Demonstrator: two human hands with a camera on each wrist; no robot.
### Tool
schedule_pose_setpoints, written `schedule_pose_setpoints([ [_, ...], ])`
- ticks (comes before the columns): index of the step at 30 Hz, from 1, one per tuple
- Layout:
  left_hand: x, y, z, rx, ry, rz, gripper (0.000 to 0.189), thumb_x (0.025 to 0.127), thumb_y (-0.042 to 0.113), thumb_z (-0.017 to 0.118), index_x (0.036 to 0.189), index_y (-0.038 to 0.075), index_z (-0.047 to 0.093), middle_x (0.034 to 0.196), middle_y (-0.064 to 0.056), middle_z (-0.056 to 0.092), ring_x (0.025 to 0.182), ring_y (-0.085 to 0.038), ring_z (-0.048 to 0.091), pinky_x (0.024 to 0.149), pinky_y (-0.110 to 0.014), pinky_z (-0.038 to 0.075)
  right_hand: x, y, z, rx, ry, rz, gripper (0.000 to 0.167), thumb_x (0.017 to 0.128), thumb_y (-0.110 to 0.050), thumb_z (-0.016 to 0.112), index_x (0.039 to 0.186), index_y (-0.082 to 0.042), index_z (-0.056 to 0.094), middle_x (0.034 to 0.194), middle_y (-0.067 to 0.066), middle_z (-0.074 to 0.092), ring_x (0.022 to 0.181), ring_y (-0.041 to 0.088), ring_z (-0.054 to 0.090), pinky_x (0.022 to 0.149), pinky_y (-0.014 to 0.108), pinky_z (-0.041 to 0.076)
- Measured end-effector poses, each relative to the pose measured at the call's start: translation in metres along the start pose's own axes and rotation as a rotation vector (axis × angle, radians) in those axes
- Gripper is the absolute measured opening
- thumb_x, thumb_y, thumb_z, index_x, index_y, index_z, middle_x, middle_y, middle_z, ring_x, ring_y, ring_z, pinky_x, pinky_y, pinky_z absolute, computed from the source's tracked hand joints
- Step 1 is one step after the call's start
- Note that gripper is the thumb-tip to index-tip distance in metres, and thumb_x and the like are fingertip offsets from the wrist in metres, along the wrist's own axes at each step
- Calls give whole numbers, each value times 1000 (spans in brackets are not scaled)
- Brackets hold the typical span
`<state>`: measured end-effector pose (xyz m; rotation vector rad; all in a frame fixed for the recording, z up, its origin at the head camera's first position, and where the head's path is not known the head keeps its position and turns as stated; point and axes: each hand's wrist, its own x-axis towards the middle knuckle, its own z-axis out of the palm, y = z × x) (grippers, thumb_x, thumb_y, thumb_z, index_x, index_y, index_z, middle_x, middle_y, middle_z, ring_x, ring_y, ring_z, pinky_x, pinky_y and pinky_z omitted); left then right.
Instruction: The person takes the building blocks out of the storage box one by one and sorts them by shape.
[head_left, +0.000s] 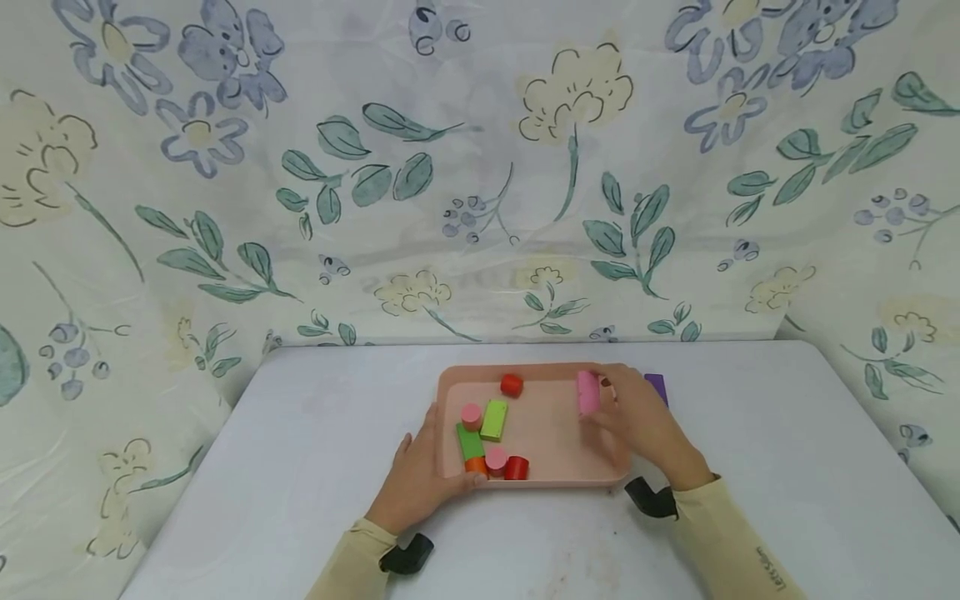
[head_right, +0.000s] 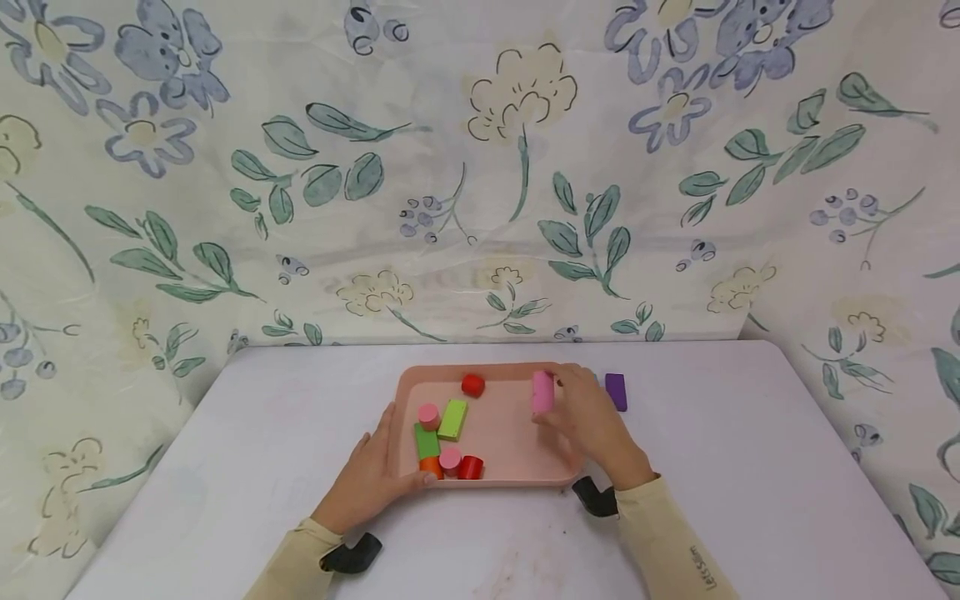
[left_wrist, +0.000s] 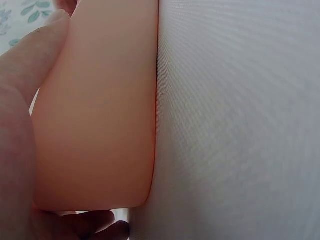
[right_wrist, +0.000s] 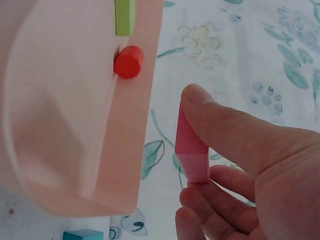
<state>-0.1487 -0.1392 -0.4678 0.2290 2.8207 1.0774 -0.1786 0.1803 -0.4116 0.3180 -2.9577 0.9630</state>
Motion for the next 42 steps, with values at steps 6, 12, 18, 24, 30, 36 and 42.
schedule_pose_setpoints([
  [6, -1, 0, -1, 8, 8, 0, 124, 74, 64, 78, 161, 3, 13, 163, -13, 30, 144, -35, 37, 119, -64, 6, 1, 8, -7, -19, 28, -48, 67, 82, -18, 85, 140, 1, 55, 136, 23, 57, 120, 39, 55, 98, 54, 50],
  [12, -1, 2, -2, 11, 11, -2, 125, 73, 65, 78, 160, 3, 14, 163, -14, 29, 143, -35, 38, 119, -64, 7, 3, 18, -13, -13, 22, -26, 66, 82, -19, 85, 136, 4, 55, 137, 26, 54, 122, 43, 52, 100, 57, 48],
  [18, -2, 2, -4, 9, 13, 13, 124, 74, 64, 78, 160, 2, 15, 163, -16, 28, 143, -35, 39, 118, -66, 8, 2, 24, -21, -15, 26, -1, 67, 83, -20, 84, 138, 3, 54, 138, 27, 52, 116, 42, 55, 95, 55, 52],
  [24, -2, 1, -3, 20, 17, 24, 123, 74, 65, 77, 160, 2, 16, 163, -17, 26, 143, -35, 39, 118, -66, 9, 1, 29, -27, -16, 40, 11, 67, 83, -20, 84, 138, 3, 54, 137, 27, 54, 120, 44, 52, 100, 59, 47],
  [30, -1, 1, -3, 23, 18, 22, 123, 74, 66, 77, 160, 3, 16, 163, -16, 27, 143, -34, 39, 118, -67, 9, 0, 39, -33, -25, 45, 24, 68, 82, -19, 84, 138, 4, 53, 139, 29, 53, 127, 46, 48, 105, 63, 40],
  [36, -1, 1, -2, 26, 22, 24, 123, 74, 66, 77, 160, 3, 16, 163, -15, 29, 142, -34, 40, 117, -67, 10, 0, 45, -36, -18, 22, 51, 68, 83, -17, 83, 140, 4, 51, 140, 30, 51, 127, 47, 47, 102, 62, 44],
  [42, 0, 1, -2, 23, 19, 12, 124, 73, 65, 78, 160, 2, 16, 162, -15, 32, 141, -35, 42, 118, -65, 10, 0, 51, -40, -29, 0, 74, 68, 85, -16, 82, 142, 4, 50, 139, 29, 51, 120, 45, 51, 99, 60, 47],
])
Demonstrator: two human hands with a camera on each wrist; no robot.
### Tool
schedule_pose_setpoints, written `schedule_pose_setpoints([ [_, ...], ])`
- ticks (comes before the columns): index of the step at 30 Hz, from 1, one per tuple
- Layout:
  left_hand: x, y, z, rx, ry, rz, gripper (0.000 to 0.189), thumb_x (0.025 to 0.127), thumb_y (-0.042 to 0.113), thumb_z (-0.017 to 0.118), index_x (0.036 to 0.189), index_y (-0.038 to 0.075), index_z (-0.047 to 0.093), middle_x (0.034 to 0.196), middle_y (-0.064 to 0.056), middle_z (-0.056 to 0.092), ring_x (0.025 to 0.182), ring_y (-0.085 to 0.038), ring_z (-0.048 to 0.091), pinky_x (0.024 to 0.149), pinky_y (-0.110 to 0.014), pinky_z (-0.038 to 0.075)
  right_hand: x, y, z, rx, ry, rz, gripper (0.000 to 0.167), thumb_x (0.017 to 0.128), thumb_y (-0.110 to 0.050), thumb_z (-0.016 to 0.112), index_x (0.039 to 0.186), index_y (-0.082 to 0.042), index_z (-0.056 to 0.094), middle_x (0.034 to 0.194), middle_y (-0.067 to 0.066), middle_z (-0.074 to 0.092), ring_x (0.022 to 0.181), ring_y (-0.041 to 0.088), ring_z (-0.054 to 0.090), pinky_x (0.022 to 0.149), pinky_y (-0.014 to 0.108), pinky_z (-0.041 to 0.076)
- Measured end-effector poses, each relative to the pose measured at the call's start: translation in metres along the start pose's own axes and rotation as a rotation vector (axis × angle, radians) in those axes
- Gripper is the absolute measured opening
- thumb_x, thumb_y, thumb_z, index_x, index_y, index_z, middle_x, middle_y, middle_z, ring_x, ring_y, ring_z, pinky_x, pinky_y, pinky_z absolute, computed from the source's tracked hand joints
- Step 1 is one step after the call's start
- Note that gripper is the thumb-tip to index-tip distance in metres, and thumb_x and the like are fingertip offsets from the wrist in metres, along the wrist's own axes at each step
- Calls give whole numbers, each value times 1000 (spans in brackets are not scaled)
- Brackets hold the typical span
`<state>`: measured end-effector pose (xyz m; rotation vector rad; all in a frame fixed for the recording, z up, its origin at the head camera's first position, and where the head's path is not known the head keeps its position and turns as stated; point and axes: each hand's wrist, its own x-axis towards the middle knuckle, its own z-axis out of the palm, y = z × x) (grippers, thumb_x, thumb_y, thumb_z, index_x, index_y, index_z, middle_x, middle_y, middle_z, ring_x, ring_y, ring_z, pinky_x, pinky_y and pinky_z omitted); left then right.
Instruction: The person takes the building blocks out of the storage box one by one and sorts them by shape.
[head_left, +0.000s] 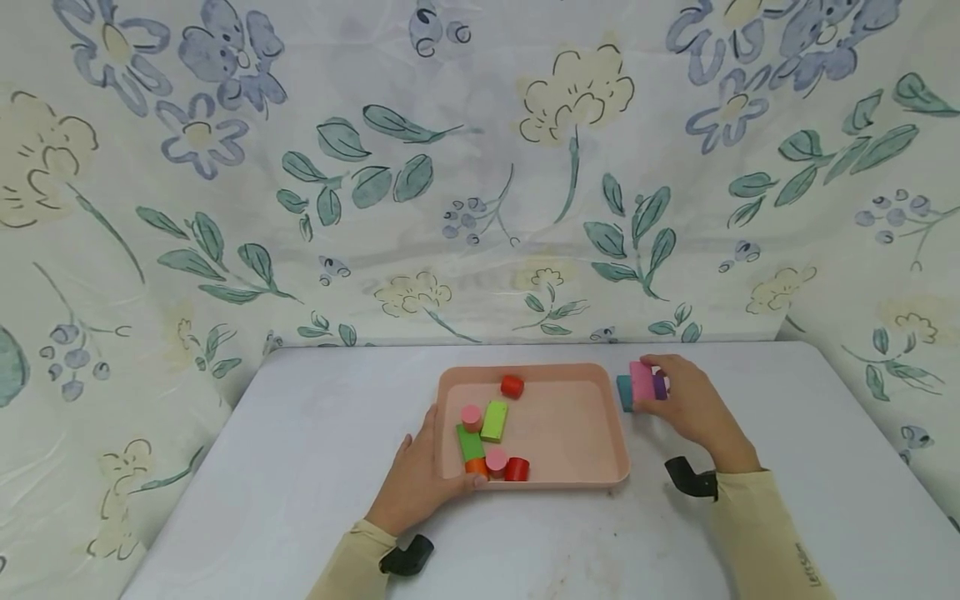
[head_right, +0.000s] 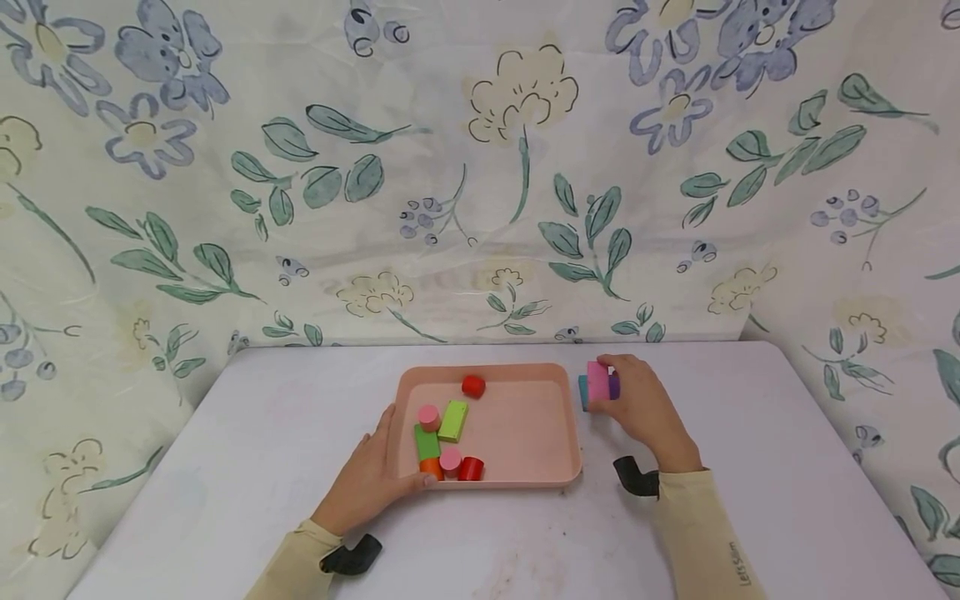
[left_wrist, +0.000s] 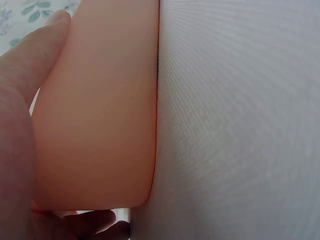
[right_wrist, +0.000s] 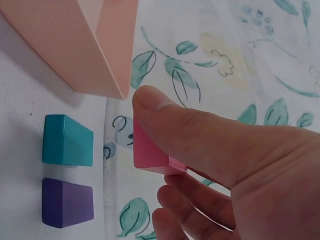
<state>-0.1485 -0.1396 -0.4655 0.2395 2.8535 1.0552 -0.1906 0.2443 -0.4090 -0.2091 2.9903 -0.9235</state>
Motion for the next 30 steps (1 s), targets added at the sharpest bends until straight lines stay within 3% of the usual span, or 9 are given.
schedule_pose_setpoints([
  [9, -1, 1, -1, -4, 2, -1, 125, 73, 65, 79, 160, 0, 16, 161, -15, 34, 141, -35, 41, 119, -64, 9, -2, 8, -7, 5, 1, 15, 68, 85, -16, 81, 141, 7, 49, 135, 31, 52, 115, 47, 54, 94, 60, 50],
  [30, -3, -1, -1, 1, -7, 6, 125, 75, 65, 77, 159, -1, 14, 161, -16, 33, 141, -37, 40, 119, -64, 9, -4, 32, -11, 3, -22, 141, 69, 87, -15, 78, 143, 8, 44, 138, 33, 47, 121, 49, 47, 97, 63, 46],
])
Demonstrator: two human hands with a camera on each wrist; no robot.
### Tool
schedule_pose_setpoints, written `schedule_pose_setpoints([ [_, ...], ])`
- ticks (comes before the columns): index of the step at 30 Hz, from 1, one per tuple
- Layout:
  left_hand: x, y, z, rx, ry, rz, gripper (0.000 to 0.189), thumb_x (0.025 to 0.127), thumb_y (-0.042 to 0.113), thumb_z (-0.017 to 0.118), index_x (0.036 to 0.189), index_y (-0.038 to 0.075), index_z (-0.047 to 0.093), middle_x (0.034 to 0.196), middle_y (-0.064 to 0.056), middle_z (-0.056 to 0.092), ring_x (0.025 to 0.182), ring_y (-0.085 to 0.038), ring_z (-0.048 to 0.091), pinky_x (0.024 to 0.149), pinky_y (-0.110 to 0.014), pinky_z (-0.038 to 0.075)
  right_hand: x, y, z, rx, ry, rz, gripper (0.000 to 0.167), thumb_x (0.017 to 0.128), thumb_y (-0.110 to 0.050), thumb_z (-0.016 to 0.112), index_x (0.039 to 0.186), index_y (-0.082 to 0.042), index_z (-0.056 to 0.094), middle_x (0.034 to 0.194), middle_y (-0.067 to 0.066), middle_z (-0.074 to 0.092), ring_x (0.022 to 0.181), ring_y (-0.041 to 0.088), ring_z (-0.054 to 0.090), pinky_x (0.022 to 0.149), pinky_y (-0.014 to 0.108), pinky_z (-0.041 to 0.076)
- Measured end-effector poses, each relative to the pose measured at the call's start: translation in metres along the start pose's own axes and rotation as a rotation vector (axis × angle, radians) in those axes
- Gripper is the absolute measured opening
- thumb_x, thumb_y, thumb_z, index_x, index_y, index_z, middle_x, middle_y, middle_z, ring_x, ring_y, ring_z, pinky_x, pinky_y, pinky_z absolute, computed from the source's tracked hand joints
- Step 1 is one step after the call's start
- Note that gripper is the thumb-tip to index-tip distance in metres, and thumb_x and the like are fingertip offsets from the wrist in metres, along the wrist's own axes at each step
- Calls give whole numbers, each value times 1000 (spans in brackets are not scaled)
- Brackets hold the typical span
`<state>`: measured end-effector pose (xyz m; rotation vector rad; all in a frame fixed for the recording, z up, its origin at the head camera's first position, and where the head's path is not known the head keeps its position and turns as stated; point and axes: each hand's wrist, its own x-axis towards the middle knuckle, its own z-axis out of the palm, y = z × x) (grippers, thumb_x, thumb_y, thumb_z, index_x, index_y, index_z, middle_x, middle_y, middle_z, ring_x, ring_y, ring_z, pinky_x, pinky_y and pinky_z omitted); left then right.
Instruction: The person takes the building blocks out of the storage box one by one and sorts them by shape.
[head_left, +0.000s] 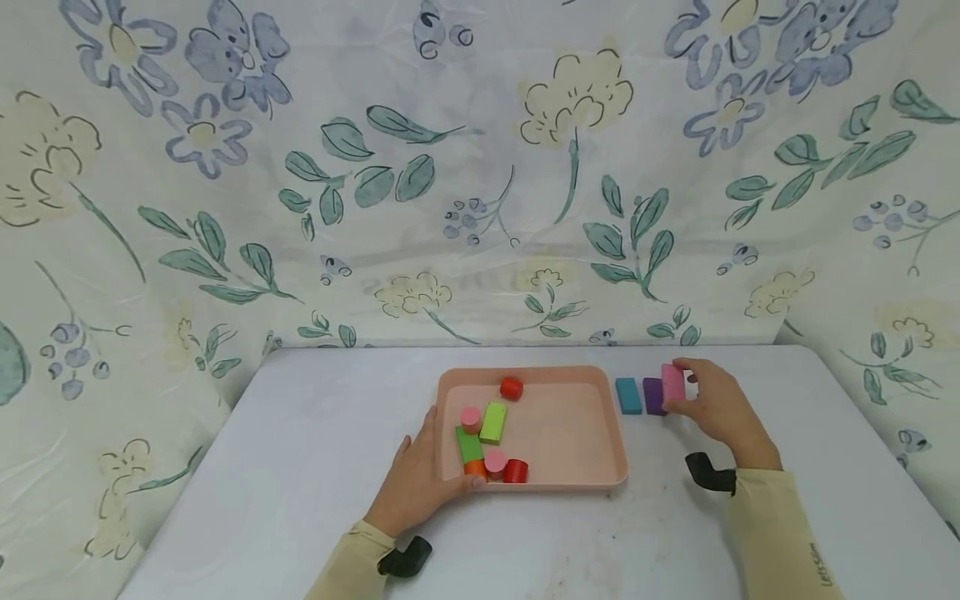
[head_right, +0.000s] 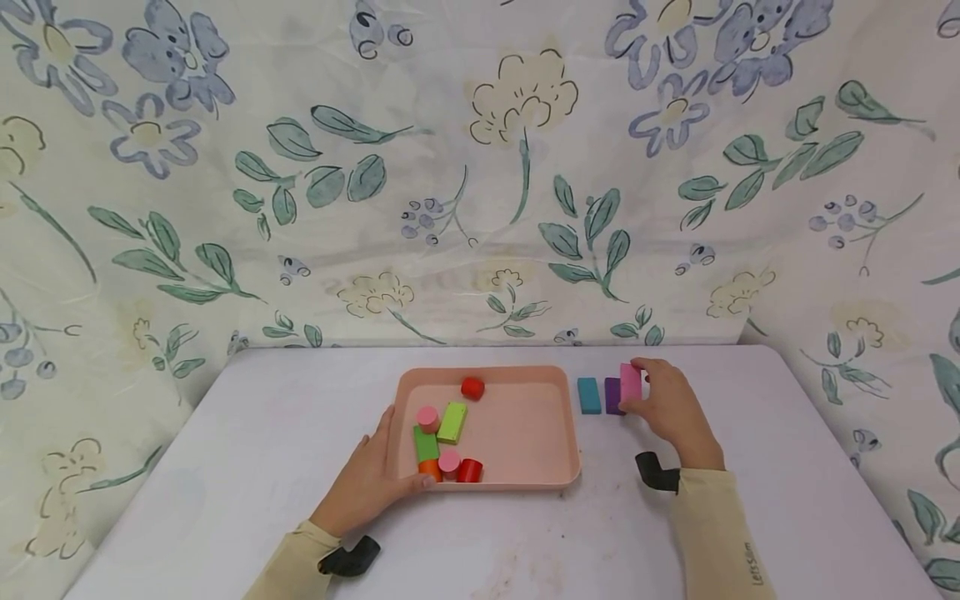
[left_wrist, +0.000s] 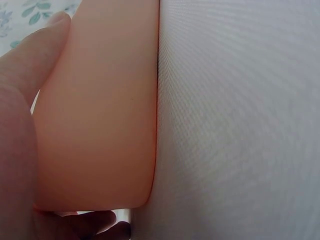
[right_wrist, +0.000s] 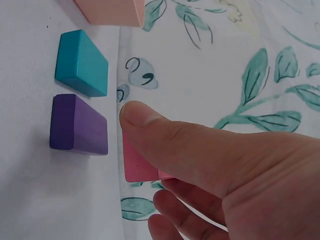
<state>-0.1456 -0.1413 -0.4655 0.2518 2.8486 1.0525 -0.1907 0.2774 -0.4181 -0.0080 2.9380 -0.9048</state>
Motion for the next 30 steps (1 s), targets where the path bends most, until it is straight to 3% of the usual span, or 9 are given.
schedule_pose_setpoints([
  [30, 0, -3, 1, 36, -12, 17, 122, 76, 66, 74, 159, -1, 14, 164, -18, 23, 145, -37, 35, 119, -65, 9, 4, 19, 12, -56, -36, 30, 67, 89, -8, 74, 144, 12, 41, 138, 36, 46, 121, 51, 48, 100, 62, 45],
])
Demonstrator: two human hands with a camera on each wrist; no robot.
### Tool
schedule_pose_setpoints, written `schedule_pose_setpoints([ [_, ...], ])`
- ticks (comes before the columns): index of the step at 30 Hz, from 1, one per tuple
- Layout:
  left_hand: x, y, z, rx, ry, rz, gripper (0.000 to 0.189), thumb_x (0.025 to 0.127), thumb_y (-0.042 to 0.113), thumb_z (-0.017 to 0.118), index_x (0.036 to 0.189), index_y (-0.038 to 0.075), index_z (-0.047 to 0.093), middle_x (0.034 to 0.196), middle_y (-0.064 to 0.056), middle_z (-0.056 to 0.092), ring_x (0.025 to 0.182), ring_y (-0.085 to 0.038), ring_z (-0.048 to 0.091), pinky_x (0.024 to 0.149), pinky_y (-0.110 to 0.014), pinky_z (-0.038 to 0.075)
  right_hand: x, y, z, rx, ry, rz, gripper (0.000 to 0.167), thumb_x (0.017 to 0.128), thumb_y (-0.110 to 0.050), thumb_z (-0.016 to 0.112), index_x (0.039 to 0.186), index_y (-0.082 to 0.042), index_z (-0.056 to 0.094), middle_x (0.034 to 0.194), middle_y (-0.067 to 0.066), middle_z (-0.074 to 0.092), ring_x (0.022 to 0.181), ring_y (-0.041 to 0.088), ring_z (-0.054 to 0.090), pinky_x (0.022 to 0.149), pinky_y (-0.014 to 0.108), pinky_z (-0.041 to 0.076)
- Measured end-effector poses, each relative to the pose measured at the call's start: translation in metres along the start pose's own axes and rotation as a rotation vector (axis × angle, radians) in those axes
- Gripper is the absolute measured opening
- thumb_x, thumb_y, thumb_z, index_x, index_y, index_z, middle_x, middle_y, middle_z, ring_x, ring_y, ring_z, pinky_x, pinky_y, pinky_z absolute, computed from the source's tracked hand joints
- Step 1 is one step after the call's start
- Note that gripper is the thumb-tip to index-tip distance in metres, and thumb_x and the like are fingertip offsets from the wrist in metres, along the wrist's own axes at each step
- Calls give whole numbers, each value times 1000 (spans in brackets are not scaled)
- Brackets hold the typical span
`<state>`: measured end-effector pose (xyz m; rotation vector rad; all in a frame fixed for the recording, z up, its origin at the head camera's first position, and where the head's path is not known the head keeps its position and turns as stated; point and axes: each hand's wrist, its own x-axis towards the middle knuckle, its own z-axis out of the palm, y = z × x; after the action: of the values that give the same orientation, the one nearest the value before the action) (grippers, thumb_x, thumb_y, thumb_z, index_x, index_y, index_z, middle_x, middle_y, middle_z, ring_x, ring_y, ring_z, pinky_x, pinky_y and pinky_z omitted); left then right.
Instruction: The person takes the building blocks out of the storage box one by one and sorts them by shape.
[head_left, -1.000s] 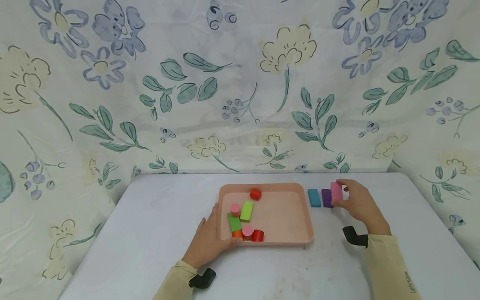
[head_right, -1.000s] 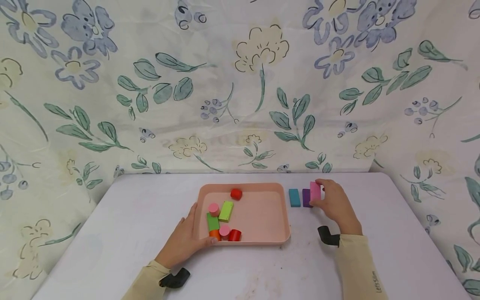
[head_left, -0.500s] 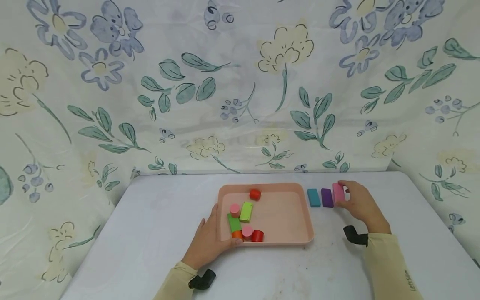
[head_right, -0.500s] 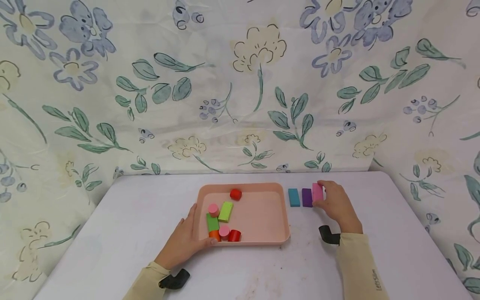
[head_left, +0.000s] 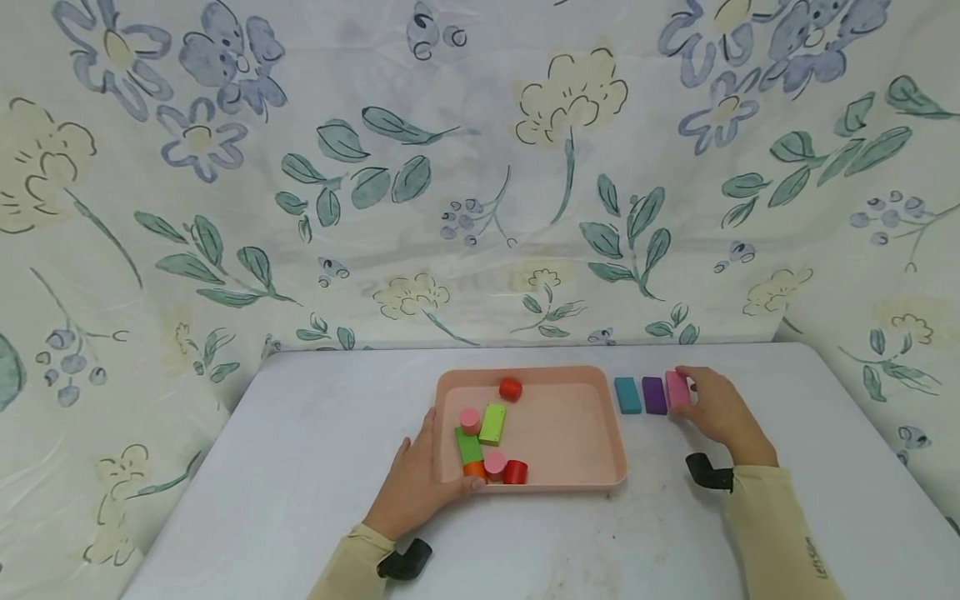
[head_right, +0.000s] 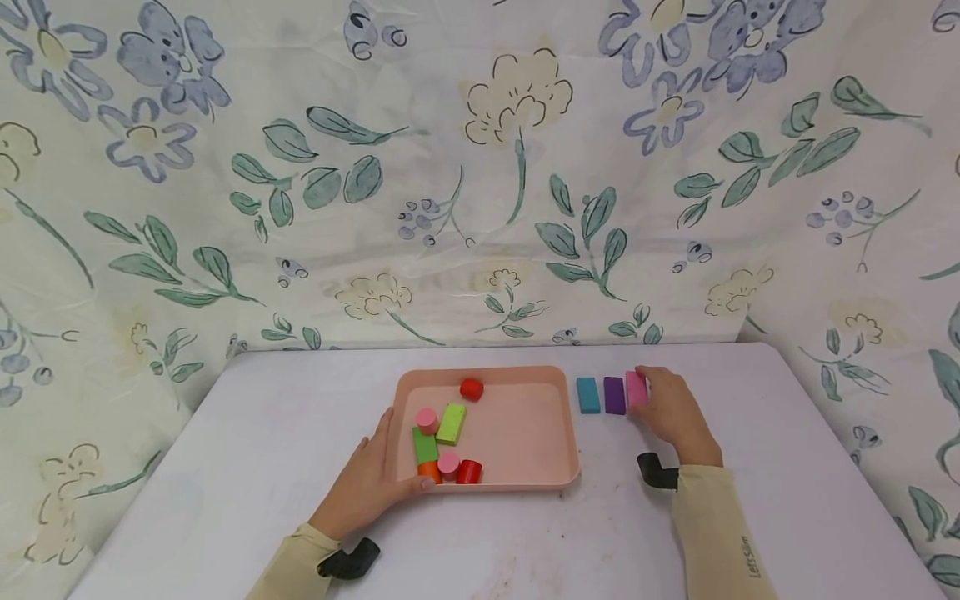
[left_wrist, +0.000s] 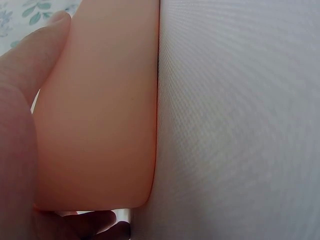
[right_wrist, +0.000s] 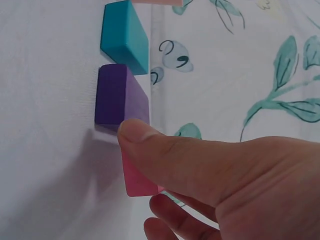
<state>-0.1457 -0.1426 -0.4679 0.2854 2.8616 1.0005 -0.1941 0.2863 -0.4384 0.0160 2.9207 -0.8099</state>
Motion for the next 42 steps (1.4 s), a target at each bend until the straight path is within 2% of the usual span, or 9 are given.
schedule_pose_setpoints([
  [11, 1, -1, 0, -22, 4, 1, 123, 75, 67, 75, 160, 1, 14, 164, -15, 27, 144, -36, 38, 118, -66, 8, 4, 5, 3, -10, -27, 21, 68, 88, -7, 74, 143, 13, 40, 139, 37, 44, 122, 51, 48, 102, 64, 43],
  [22, 2, -1, 0, -37, 4, -8, 126, 74, 69, 76, 161, 3, 12, 163, -13, 29, 144, -35, 38, 119, -65, 7, 5, 9, 5, -50, -7, -24, 65, 88, -5, 73, 141, 15, 42, 136, 38, 47, 118, 51, 52, 101, 64, 43],
  [30, 3, -2, 1, -33, 5, 5, 124, 75, 68, 74, 161, 4, 12, 164, -12, 26, 144, -34, 37, 118, -66, 7, 6, 8, 6, -30, -19, -24, 64, 89, -4, 72, 141, 16, 41, 133, 39, 50, 114, 50, 54, 99, 63, 44],
  [42, 1, 1, -2, -41, -2, -14, 125, 75, 67, 76, 160, 1, 12, 164, -14, 27, 144, -35, 37, 119, -64, 7, 8, 9, 4, 3, -49, 8, 68, 88, -5, 73, 143, 15, 38, 126, 38, 53, 108, 47, 56, 96, 62, 47],
])
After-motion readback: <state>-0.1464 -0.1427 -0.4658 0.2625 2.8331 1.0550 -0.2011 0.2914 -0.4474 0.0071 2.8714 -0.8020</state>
